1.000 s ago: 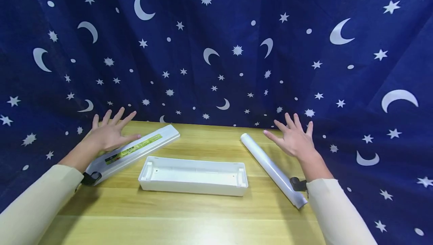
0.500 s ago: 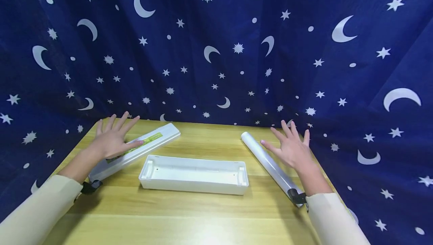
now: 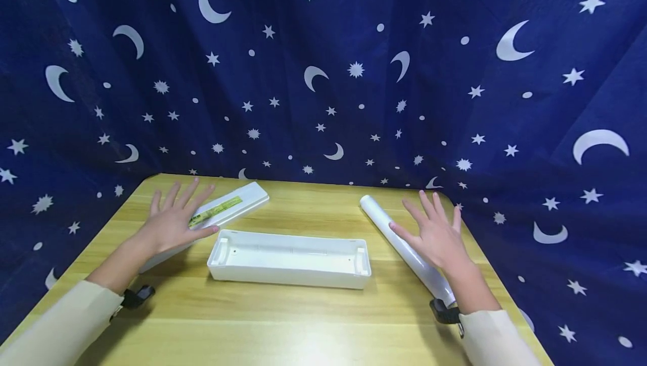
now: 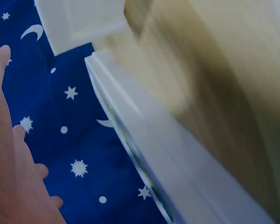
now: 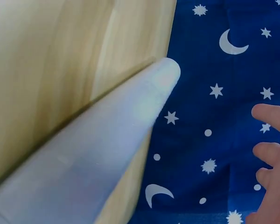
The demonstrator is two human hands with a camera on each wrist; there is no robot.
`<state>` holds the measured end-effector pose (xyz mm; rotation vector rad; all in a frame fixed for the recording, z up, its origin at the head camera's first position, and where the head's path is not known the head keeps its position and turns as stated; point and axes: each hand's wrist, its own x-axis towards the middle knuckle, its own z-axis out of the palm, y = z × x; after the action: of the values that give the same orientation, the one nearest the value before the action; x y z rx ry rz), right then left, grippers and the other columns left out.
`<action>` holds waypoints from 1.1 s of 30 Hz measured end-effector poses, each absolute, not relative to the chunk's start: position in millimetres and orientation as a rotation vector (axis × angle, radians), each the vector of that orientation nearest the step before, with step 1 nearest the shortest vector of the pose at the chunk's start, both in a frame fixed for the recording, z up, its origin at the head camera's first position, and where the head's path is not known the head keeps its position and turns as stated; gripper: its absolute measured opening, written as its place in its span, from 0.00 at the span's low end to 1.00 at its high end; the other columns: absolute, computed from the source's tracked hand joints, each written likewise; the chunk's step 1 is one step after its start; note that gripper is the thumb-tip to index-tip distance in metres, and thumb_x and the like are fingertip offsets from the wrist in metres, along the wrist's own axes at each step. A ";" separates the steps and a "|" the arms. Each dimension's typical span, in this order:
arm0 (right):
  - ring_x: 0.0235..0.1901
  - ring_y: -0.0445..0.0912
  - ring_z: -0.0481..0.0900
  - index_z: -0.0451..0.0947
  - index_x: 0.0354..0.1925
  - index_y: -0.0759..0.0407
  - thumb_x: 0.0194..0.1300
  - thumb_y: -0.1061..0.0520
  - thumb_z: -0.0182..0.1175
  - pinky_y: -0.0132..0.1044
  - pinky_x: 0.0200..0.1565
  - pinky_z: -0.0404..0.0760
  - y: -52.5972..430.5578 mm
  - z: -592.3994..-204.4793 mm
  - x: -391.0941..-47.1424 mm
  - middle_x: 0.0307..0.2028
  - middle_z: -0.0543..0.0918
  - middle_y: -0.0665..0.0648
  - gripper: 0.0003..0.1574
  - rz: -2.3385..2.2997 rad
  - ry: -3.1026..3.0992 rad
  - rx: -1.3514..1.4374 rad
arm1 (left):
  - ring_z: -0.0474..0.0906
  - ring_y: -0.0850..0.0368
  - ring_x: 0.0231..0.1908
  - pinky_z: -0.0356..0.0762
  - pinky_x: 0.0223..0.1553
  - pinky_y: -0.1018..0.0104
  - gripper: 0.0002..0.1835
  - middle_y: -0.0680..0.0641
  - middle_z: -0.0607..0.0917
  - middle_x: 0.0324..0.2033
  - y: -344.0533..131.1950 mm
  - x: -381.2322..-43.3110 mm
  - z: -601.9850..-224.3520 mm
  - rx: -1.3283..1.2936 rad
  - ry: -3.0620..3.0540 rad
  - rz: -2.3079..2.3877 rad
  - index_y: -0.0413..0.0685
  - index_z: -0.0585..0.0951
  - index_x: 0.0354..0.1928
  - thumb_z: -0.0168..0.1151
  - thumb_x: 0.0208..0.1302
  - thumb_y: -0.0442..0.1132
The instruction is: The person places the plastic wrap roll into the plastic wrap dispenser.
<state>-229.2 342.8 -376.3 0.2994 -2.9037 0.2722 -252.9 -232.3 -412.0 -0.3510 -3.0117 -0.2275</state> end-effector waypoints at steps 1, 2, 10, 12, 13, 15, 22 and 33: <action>0.81 0.65 0.35 0.62 0.77 0.50 0.72 0.25 0.50 0.81 0.68 0.28 342.9 -378.0 -227.7 0.81 0.48 0.66 0.48 0.280 -2.896 0.300 | 0.33 0.26 0.79 0.22 0.70 0.21 0.56 0.42 0.38 0.83 -232.0 -252.3 -414.4 -0.352 -3.009 -0.227 0.71 0.45 0.82 0.46 0.58 0.85; 0.81 0.65 0.35 0.62 0.77 0.50 0.72 0.26 0.50 0.80 0.69 0.27 343.1 -379.9 -226.1 0.81 0.48 0.66 0.48 0.292 -2.891 0.300 | 0.33 0.27 0.79 0.22 0.70 0.21 0.56 0.43 0.38 0.83 -231.8 -251.6 -416.9 -0.352 -3.006 -0.221 0.71 0.45 0.82 0.45 0.58 0.85; 0.81 0.66 0.35 0.61 0.78 0.51 0.73 0.28 0.50 0.79 0.70 0.26 342.1 -395.1 -214.9 0.82 0.46 0.66 0.47 0.355 -2.903 0.302 | 0.32 0.28 0.79 0.22 0.71 0.21 0.56 0.44 0.37 0.83 -229.8 -240.8 -429.2 -0.347 -2.983 -0.301 0.72 0.43 0.82 0.49 0.58 0.84; 0.81 0.65 0.35 0.61 0.78 0.51 0.73 0.28 0.51 0.79 0.70 0.26 341.7 -398.3 -212.1 0.82 0.46 0.65 0.47 0.380 -2.900 0.303 | 0.33 0.27 0.79 0.23 0.71 0.21 0.56 0.45 0.36 0.83 -229.6 -237.7 -431.2 -0.349 -2.976 -0.329 0.73 0.41 0.82 0.51 0.58 0.82; 0.81 0.65 0.35 0.61 0.78 0.51 0.73 0.29 0.51 0.79 0.70 0.26 341.6 -400.3 -210.6 0.82 0.46 0.65 0.46 0.396 -2.893 0.305 | 0.33 0.27 0.79 0.24 0.71 0.20 0.56 0.45 0.36 0.83 -229.2 -236.2 -432.1 -0.352 -2.969 -0.343 0.73 0.41 0.82 0.51 0.59 0.82; 0.81 0.65 0.36 0.61 0.78 0.50 0.74 0.30 0.52 0.77 0.71 0.26 342.3 -405.0 -207.3 0.82 0.46 0.64 0.45 0.438 -2.870 0.310 | 0.34 0.27 0.79 0.25 0.71 0.20 0.56 0.44 0.37 0.83 -227.9 -233.3 -434.1 -0.363 -2.958 -0.362 0.72 0.41 0.82 0.52 0.59 0.81; 0.82 0.62 0.35 0.60 0.78 0.49 0.75 0.34 0.53 0.77 0.71 0.30 346.8 -423.0 -195.8 0.82 0.47 0.65 0.42 0.568 -2.833 0.298 | 0.37 0.28 0.79 0.29 0.72 0.21 0.56 0.42 0.42 0.83 -220.8 -224.1 -441.6 -0.417 -2.911 -0.462 0.70 0.43 0.83 0.56 0.60 0.78; 0.79 0.70 0.44 0.65 0.75 0.56 0.76 0.40 0.55 0.82 0.65 0.46 355.7 -435.3 -184.4 0.79 0.53 0.70 0.39 0.693 -2.771 0.230 | 0.38 0.34 0.81 0.36 0.75 0.26 0.58 0.46 0.42 0.83 -212.2 -213.3 -450.5 -0.451 -2.861 -0.707 0.68 0.44 0.83 0.66 0.59 0.70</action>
<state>-184.4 355.7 -435.3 0.2296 -2.7711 0.6931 -213.3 -212.2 -450.5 -0.4513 -2.8612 -0.7069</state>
